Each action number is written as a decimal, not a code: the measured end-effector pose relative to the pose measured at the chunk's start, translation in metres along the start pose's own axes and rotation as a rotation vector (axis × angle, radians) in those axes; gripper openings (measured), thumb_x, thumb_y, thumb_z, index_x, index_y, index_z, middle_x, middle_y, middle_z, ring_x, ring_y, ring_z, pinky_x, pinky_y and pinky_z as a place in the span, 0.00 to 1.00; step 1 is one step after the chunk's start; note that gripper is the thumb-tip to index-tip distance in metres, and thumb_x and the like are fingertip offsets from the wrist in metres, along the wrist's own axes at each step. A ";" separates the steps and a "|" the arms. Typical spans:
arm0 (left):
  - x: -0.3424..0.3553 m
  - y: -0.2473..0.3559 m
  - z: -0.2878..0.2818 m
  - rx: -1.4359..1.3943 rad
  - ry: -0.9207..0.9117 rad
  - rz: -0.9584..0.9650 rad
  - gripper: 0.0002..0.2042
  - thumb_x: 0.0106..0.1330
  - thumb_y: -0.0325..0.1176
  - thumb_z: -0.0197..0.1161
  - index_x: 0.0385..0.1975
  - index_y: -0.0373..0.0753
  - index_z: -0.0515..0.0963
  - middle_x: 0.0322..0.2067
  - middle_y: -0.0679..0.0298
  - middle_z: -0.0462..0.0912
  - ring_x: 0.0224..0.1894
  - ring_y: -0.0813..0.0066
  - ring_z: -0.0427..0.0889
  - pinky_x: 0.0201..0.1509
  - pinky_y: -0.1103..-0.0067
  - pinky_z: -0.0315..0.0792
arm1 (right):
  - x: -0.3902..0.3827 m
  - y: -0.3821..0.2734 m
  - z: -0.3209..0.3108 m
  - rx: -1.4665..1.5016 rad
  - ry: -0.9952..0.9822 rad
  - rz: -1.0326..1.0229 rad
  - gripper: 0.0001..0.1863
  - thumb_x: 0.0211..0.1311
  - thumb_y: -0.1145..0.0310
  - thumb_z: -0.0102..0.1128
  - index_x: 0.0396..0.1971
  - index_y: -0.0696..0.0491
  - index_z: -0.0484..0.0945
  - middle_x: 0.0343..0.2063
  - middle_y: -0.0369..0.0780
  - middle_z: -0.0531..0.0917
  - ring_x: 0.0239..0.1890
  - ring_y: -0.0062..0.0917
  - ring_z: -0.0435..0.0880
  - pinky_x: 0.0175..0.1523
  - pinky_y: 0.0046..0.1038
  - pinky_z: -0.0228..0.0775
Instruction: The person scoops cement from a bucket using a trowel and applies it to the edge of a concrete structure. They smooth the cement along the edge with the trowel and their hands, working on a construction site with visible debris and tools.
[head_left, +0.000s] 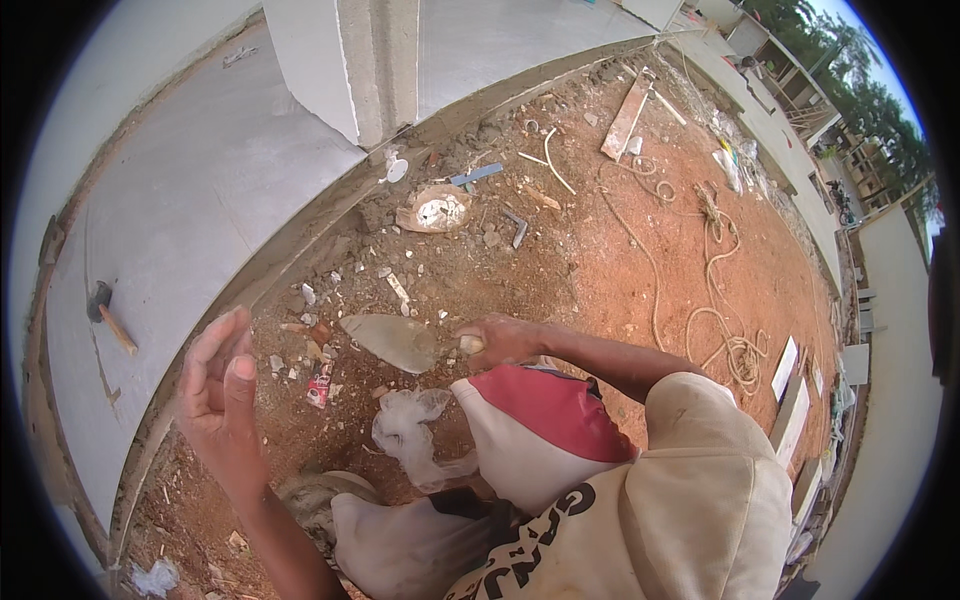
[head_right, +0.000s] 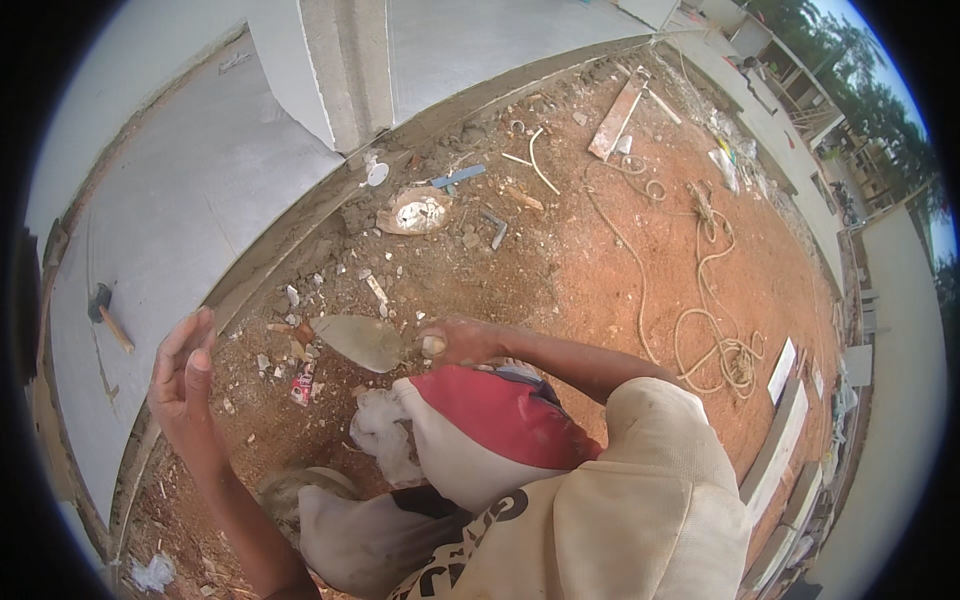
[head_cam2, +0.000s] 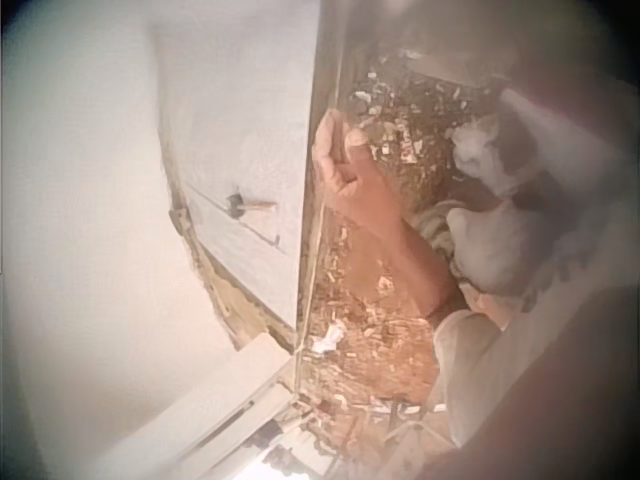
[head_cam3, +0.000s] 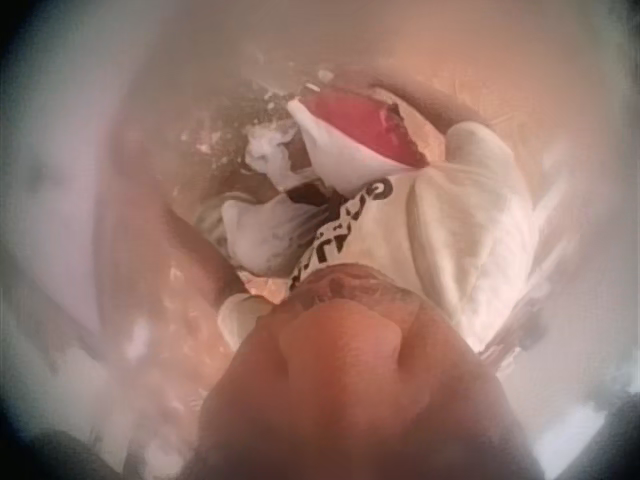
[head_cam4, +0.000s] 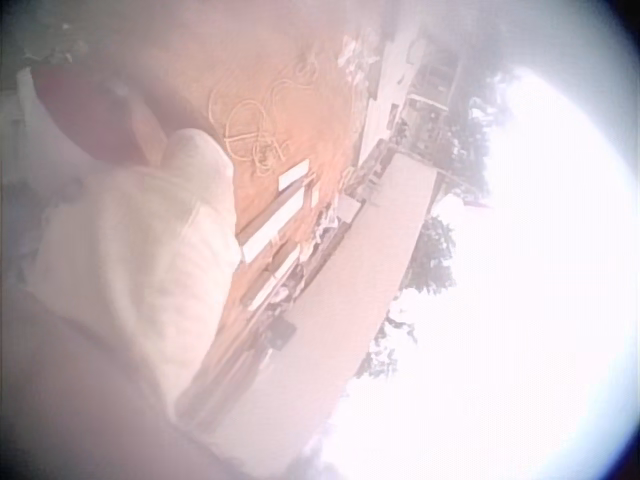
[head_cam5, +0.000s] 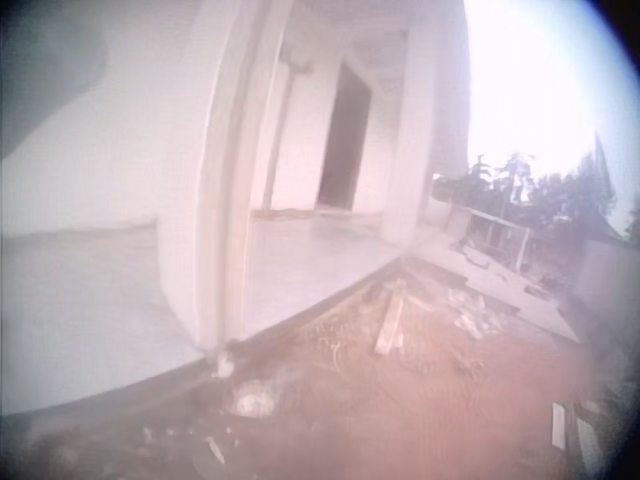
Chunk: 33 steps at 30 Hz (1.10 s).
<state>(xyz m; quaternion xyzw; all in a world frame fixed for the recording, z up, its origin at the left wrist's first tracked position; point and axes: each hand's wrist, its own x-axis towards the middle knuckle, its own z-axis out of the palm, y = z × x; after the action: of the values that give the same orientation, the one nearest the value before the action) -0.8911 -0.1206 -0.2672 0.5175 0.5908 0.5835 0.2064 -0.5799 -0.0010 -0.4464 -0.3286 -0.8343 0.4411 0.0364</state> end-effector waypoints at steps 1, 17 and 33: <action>0.005 -0.001 0.002 -0.039 -0.026 -0.002 0.19 0.67 0.36 0.64 0.52 0.29 0.76 0.50 0.50 0.80 0.57 0.60 0.78 0.65 0.67 0.69 | -0.029 0.004 -0.010 0.158 -0.026 0.261 0.25 0.51 0.61 0.65 0.49 0.55 0.76 0.35 0.40 0.83 0.36 0.29 0.80 0.42 0.31 0.73; 0.052 -0.011 0.038 -0.305 -0.379 0.024 0.17 0.64 0.35 0.66 0.49 0.32 0.78 0.48 0.57 0.82 0.52 0.71 0.79 0.58 0.76 0.71 | -0.294 0.022 0.106 1.354 0.411 0.778 0.15 0.60 0.76 0.55 0.48 0.55 0.77 0.38 0.35 0.84 0.37 0.19 0.83 0.46 0.26 0.77; 0.060 -0.080 0.006 -0.130 -0.238 -0.119 0.19 0.66 0.38 0.65 0.53 0.35 0.78 0.48 0.57 0.83 0.48 0.73 0.81 0.55 0.75 0.74 | -0.344 -0.036 0.035 1.096 0.675 0.800 0.07 0.51 0.78 0.59 0.29 0.52 0.72 0.23 0.37 0.79 0.25 0.26 0.82 0.34 0.29 0.77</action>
<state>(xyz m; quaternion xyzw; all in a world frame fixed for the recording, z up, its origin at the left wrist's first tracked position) -0.9382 -0.0496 -0.3192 0.5327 0.5526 0.5419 0.3423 -0.3418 -0.2395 -0.3613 -0.6584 -0.2565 0.6475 0.2854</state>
